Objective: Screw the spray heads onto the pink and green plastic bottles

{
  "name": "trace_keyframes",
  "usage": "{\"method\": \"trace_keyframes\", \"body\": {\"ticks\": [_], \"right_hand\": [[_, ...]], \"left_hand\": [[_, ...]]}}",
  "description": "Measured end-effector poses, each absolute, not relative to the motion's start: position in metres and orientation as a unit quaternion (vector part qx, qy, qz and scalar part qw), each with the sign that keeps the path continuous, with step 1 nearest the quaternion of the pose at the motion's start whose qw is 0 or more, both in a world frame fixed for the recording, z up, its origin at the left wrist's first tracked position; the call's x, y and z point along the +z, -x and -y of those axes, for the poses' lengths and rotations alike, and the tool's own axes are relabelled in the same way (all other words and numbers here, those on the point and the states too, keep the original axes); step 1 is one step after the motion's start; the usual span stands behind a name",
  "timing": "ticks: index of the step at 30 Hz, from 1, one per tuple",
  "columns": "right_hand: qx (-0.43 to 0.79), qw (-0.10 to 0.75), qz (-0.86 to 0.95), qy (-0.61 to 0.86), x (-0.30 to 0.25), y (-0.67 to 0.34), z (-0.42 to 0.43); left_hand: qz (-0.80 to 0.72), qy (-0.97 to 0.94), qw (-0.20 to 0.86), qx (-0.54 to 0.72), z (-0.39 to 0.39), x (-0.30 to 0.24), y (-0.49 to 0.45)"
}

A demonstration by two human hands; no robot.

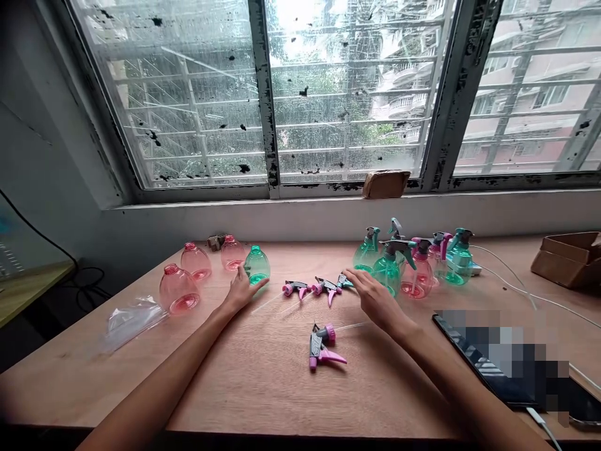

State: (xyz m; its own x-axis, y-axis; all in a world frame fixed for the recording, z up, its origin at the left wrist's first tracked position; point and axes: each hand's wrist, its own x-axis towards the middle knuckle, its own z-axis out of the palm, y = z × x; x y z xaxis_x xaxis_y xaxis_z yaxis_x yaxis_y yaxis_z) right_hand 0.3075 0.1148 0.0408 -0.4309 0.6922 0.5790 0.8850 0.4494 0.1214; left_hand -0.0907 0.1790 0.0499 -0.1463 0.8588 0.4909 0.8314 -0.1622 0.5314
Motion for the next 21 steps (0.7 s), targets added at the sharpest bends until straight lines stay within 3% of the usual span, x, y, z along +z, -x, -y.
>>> {"method": "trace_keyframes", "body": {"ticks": [7,11,15,21], "right_hand": [[-0.168,0.114,0.757,0.621,0.041,-0.262,-0.176],[-0.155,0.106,0.725,0.662,0.044,-0.252,-0.182],[-0.167,0.18,0.724,0.645,0.061,-0.245,-0.172],[-0.196,0.392,0.727,0.529,0.099,-0.228,-0.14]], "left_hand": [[-0.631,-0.683,-0.05,0.364,-0.174,0.054,0.086],[-0.618,-0.689,-0.066,0.372,-0.174,0.054,0.088],[-0.606,-0.689,-0.058,0.394,-0.175,0.054,0.089],[-0.574,-0.69,-0.011,0.44,-0.17,0.066,0.087]]}}
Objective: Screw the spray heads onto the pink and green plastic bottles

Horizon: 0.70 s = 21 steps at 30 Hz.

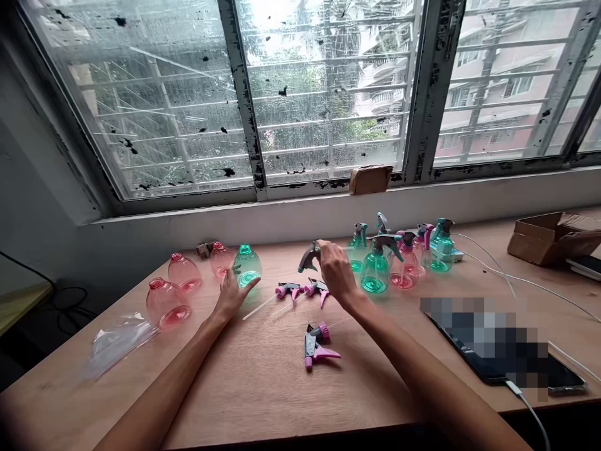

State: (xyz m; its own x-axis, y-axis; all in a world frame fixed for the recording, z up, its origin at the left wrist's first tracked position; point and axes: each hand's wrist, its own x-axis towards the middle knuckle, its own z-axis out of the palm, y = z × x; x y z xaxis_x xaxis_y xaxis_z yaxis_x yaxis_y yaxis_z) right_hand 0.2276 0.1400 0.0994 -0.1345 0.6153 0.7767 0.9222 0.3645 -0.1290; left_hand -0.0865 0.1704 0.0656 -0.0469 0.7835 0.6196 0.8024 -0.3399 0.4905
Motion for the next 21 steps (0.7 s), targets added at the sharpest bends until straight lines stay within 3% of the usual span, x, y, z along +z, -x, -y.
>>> {"method": "trace_keyframes", "body": {"ticks": [7,10,12,14,17,21], "right_hand": [[-0.157,0.615,0.661,0.401,0.126,-0.232,-0.044],[0.123,0.753,0.536,0.362,0.113,-0.236,-0.003],[0.31,0.773,0.441,0.335,0.1,-0.235,0.016],[0.423,0.775,0.347,0.316,0.086,-0.235,0.027],[0.495,0.766,0.256,0.32,0.066,-0.239,0.032],[0.513,0.756,0.235,0.332,0.047,-0.247,0.029]], "left_hand": [[0.523,0.689,-0.118,-0.487,-0.109,0.129,0.065],[0.501,0.7,-0.255,-0.44,-0.045,0.128,0.044],[0.475,0.698,-0.34,-0.413,-0.004,0.11,0.029],[0.446,0.612,-0.448,-0.476,0.026,0.087,0.018],[0.43,0.555,-0.511,-0.496,0.043,0.063,0.013],[0.379,0.616,-0.55,-0.418,0.038,0.057,0.02]]}}
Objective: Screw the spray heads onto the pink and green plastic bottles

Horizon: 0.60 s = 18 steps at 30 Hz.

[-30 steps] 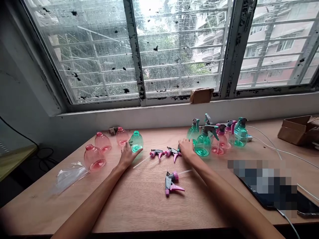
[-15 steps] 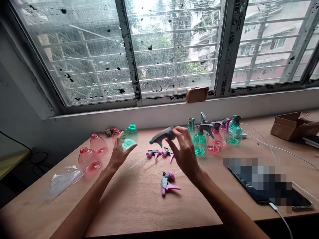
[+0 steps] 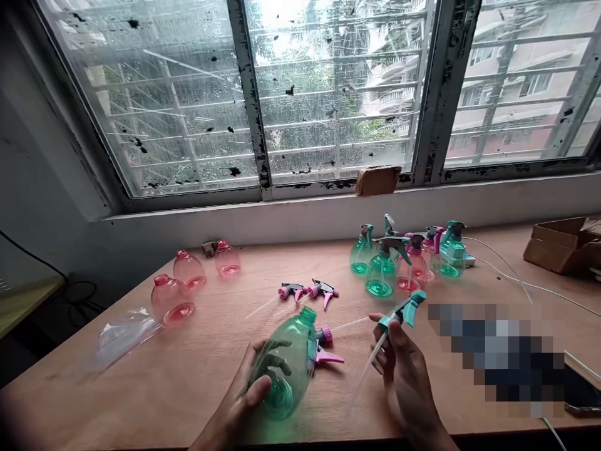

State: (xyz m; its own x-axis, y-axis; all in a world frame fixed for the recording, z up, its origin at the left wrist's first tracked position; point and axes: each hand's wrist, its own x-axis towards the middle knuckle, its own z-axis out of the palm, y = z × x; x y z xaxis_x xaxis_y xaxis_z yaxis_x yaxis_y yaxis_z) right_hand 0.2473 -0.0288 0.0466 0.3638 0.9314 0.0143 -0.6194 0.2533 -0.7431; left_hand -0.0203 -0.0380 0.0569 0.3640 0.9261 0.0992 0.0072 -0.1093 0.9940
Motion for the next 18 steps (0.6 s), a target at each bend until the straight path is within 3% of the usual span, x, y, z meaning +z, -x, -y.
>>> {"method": "trace_keyframes", "body": {"ticks": [8,18], "right_hand": [[0.489,0.777,0.199,0.344,0.0407,-0.2447,0.0348],[0.473,0.799,0.18,0.325,0.0367,-0.2542,0.0318]], "left_hand": [[-0.448,-0.608,0.491,0.435,0.0327,0.0604,0.0239],[-0.449,-0.602,0.498,0.434,0.0339,0.0613,0.0229]]}}
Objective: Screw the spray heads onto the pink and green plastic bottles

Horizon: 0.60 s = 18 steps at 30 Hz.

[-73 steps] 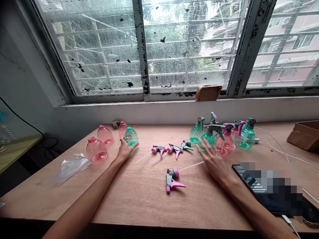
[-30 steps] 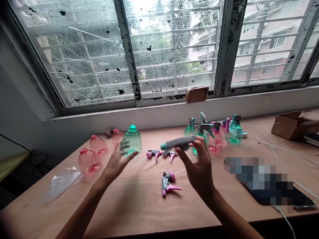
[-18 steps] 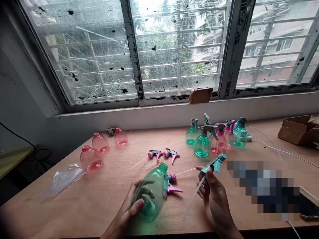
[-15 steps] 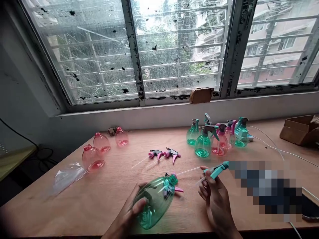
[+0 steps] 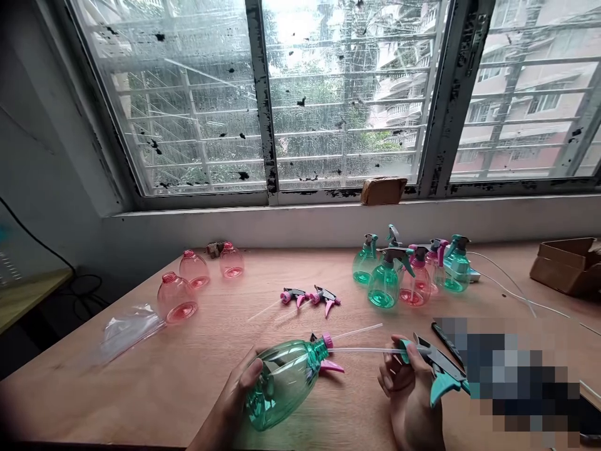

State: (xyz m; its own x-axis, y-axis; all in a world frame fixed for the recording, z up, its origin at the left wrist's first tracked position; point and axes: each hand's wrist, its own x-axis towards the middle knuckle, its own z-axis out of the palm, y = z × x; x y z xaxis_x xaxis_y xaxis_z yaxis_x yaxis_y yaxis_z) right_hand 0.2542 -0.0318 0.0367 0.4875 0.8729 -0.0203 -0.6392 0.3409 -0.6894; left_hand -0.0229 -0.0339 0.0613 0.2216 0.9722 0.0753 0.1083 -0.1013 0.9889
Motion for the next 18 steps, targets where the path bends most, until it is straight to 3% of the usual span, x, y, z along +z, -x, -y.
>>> {"method": "trace_keyframes", "body": {"ticks": [5,18], "right_hand": [[0.499,0.782,0.169,0.335,0.037,-0.256,0.03],[0.507,0.675,0.363,0.393,0.016,-0.24,0.037]], "left_hand": [[-0.459,-0.592,0.501,0.434,0.036,0.063,0.023],[-0.365,-0.704,0.485,0.369,0.041,0.063,0.014]]}}
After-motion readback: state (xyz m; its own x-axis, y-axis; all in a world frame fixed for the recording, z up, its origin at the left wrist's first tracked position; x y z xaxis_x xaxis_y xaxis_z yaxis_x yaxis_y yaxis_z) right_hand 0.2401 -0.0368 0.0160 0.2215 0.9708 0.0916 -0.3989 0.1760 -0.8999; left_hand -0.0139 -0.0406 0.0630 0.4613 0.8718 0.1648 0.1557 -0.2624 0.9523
